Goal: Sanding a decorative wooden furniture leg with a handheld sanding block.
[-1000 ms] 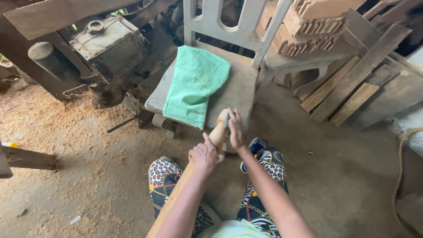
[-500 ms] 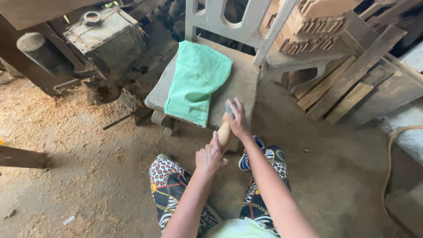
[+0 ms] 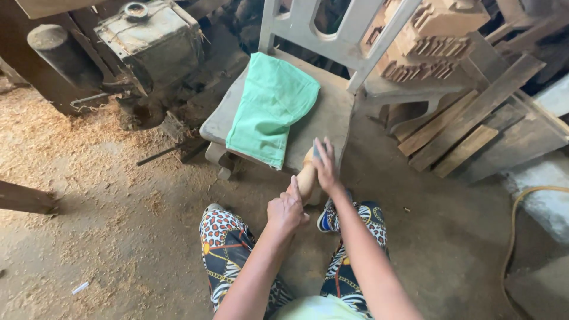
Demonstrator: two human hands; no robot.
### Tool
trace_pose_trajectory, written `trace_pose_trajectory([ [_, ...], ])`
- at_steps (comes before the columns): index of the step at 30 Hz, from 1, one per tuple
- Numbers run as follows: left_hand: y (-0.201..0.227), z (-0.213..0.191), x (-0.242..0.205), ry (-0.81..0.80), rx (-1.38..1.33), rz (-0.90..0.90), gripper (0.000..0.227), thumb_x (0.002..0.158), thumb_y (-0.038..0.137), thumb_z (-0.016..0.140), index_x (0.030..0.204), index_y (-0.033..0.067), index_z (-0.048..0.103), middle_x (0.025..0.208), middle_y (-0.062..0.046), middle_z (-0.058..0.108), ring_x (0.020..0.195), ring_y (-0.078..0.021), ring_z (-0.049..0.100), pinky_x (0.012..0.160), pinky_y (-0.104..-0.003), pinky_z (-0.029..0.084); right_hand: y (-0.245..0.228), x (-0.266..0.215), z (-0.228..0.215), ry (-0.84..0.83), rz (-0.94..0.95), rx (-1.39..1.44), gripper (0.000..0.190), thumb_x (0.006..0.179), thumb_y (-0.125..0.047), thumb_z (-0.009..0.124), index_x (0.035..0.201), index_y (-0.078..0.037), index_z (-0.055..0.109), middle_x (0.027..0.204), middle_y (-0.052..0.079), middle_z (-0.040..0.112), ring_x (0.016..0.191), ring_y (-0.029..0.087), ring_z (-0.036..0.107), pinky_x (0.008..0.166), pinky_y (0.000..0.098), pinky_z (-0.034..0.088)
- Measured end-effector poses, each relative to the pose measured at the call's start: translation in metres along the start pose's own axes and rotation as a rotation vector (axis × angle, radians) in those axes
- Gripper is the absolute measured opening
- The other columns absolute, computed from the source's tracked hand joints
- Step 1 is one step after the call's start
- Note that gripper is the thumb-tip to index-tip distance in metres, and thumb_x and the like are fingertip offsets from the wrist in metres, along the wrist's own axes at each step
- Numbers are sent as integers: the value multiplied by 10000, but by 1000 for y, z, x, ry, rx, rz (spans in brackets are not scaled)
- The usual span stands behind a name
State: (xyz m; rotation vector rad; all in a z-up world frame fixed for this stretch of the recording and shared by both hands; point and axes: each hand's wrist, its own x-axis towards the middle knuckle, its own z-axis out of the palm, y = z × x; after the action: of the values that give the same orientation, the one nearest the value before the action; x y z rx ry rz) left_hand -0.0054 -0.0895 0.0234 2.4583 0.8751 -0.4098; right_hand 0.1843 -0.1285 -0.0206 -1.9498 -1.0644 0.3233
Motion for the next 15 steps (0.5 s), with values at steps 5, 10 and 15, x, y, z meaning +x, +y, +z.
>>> trace_pose_trajectory([
  [5, 2, -6, -5, 10, 2, 0, 1107, 798, 398, 683, 1628, 26, 53, 1105, -218, 664, 1047, -473, 697, 845, -557, 563, 39, 34, -4, -22, 148, 107, 553, 1041, -325, 439, 1590, -273, 419, 1650, 193, 282, 1536, 387, 248, 1279, 499, 167],
  [10, 2, 6, 5, -26, 17, 9, 1189, 789, 492, 730, 1627, 5, 41, 1125, -237, 661, 1065, -474, 691, 845, -565, 566, 8, -25, 7, 65, -30, -8, 585, 1026, -282, 470, 1601, -207, 399, 1621, 264, 269, 1510, 465, 247, 1256, 547, 163],
  [15, -3, -32, -16, -75, -113, 43, 1142, 803, 429, 710, 1617, -11, 39, 1177, -279, 654, 1123, -497, 673, 919, -571, 547, 9, -19, 12, 96, -165, -15, 591, 1062, -315, 463, 1628, -187, 348, 1642, 259, 214, 1516, 495, 170, 1253, 571, 113],
])
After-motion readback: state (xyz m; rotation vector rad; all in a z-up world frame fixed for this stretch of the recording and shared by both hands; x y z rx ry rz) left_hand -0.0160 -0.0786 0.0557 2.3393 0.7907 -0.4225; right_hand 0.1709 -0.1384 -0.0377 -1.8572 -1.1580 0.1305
